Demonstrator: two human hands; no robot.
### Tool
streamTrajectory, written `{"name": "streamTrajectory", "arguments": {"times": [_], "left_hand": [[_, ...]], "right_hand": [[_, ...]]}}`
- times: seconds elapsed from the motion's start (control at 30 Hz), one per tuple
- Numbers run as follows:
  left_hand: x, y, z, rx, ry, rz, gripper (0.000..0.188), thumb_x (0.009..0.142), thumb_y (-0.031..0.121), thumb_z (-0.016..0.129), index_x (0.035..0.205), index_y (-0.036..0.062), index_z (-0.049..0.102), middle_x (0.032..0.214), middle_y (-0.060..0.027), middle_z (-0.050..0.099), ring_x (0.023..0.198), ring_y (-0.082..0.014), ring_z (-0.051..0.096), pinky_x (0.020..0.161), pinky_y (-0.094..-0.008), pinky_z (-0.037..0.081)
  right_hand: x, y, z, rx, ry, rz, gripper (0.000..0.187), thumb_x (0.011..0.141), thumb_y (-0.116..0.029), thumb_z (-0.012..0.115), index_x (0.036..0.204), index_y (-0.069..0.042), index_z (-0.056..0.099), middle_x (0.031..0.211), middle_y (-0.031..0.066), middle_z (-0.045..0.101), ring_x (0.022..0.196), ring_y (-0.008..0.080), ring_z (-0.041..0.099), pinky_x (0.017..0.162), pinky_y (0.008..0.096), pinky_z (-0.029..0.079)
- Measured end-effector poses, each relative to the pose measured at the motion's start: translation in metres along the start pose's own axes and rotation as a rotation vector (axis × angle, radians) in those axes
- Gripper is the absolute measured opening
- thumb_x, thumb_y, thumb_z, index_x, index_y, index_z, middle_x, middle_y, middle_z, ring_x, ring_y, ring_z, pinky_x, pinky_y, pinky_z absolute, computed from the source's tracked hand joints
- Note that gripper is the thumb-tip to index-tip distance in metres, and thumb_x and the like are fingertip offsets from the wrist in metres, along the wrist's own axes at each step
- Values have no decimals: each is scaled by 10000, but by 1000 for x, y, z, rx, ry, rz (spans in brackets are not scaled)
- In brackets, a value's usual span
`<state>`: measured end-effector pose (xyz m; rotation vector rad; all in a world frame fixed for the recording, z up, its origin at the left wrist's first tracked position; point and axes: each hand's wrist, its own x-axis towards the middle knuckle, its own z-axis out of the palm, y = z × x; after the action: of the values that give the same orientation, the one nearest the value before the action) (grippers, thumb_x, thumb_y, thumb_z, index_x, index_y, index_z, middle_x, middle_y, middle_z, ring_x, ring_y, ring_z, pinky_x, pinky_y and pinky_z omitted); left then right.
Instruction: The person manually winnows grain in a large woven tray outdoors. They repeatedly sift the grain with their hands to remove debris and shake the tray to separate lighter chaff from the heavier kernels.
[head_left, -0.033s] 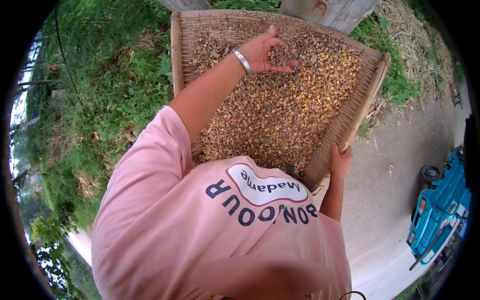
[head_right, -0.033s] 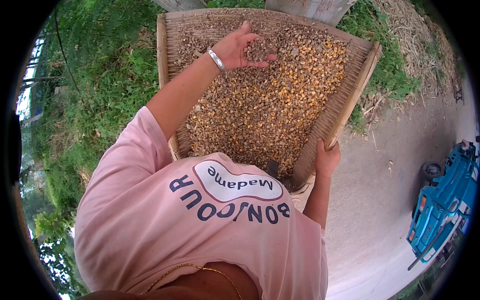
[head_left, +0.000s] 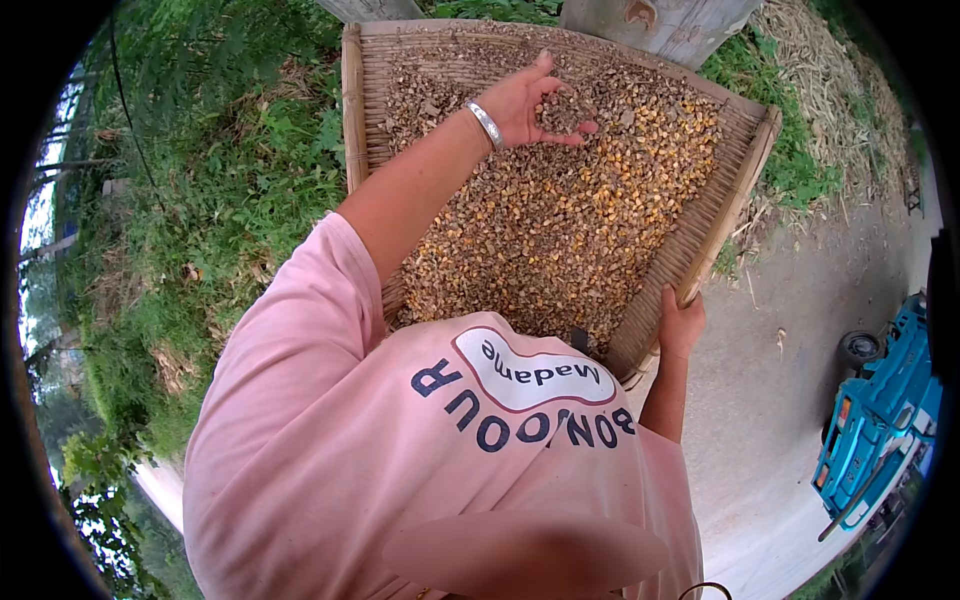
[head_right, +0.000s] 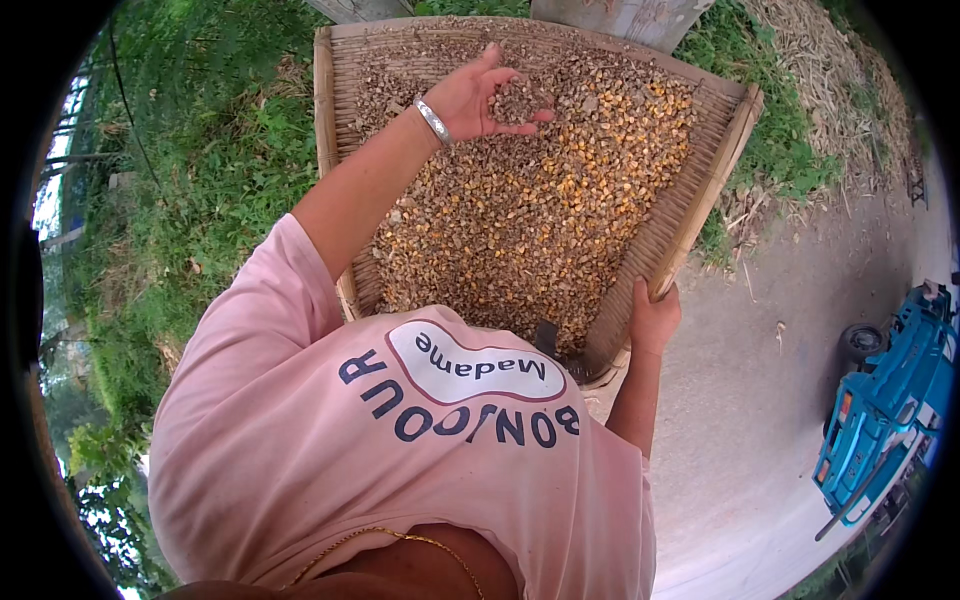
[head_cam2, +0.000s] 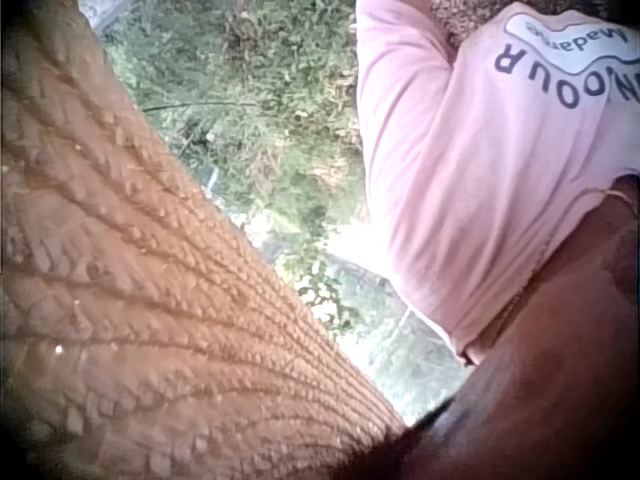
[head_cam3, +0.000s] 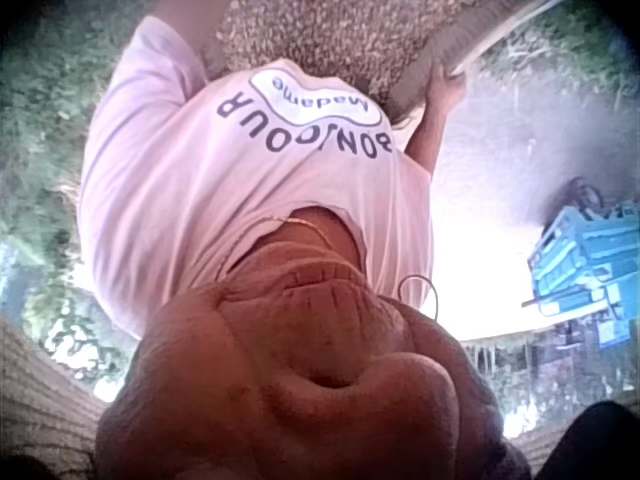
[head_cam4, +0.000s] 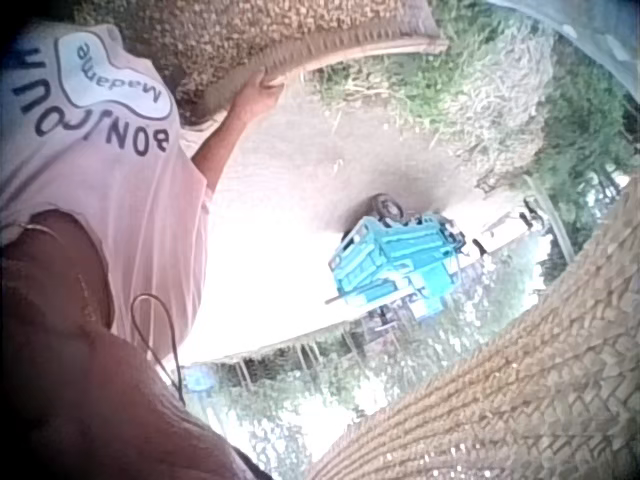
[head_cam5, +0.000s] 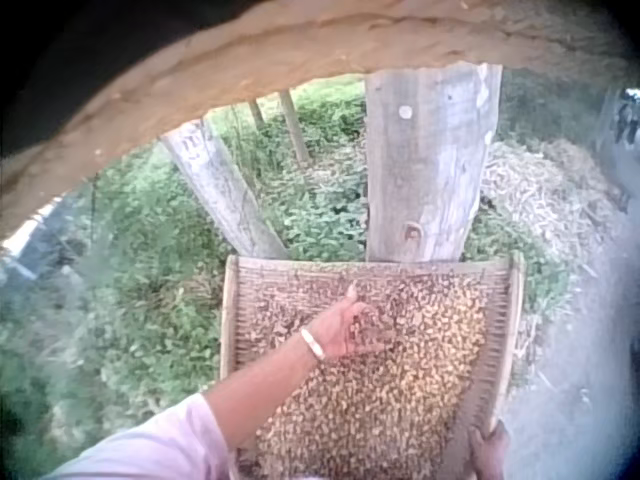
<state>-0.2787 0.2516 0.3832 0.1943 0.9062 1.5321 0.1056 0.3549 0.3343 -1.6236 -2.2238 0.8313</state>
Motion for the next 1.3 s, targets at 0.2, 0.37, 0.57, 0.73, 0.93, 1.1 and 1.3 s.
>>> {"name": "streamTrajectory", "arguments": {"times": [0.2,0.37,0.57,0.73,0.93,1.1,1.3], "left_hand": [[3,32,6,85,18,109,644,967,489,347,1335,-39,318,1304,-189,465,1069,-322,601,914,-458,496],[31,81,-7,-408,239,426,453,904,446,552,1115,54,472,1001,-140,569,949,-288,562,909,-477,462],[64,5,21,1512,323,609,210,864,122,579,1060,51,552,1139,-116,581,1044,-304,570,958,-401,435],[82,-37,33,1918,292,836,246,849,184,600,1065,81,544,1266,-90,508,1224,-319,432,1024,-433,367],[29,-75,42,2038,101,693,314,854,295,601,1109,125,531,1366,-86,406,1298,-332,335,1030,-522,317],[-12,-90,19,2014,35,347,326,799,304,650,1069,147,555,1210,-83,496,1104,-307,482,844,-501,432],[-70,-132,14,2040,72,546,312,746,288,685,993,153,551,1234,-94,487,1107,-302,466,839,-493,427]], "right_hand": [[0,3,-1,-46,3,-13,375,768,-286,701,950,34,628,828,196,663,754,317,647,711,395,497],[-4,0,-1,-34,23,7,374,757,-291,700,936,29,627,824,216,655,764,352,643,710,419,494],[3,10,8,-40,34,-2,359,741,-295,697,919,10,629,805,220,654,764,392,639,705,440,496],[-2,5,2,-33,9,37,367,743,-296,695,930,12,625,808,222,653,773,393,640,707,442,496],[-3,9,2,-63,16,37,382,753,-290,691,960,22,614,847,229,655,804,395,640,720,437,496],[0,13,5,67,6,-12,380,754,-281,704,969,21,619,854,217,656,802,371,642,718,430,496],[0,10,3,-9,-17,5,386,754,-278,707,983,20,617,869,210,657,803,359,644,721,422,497]]}}
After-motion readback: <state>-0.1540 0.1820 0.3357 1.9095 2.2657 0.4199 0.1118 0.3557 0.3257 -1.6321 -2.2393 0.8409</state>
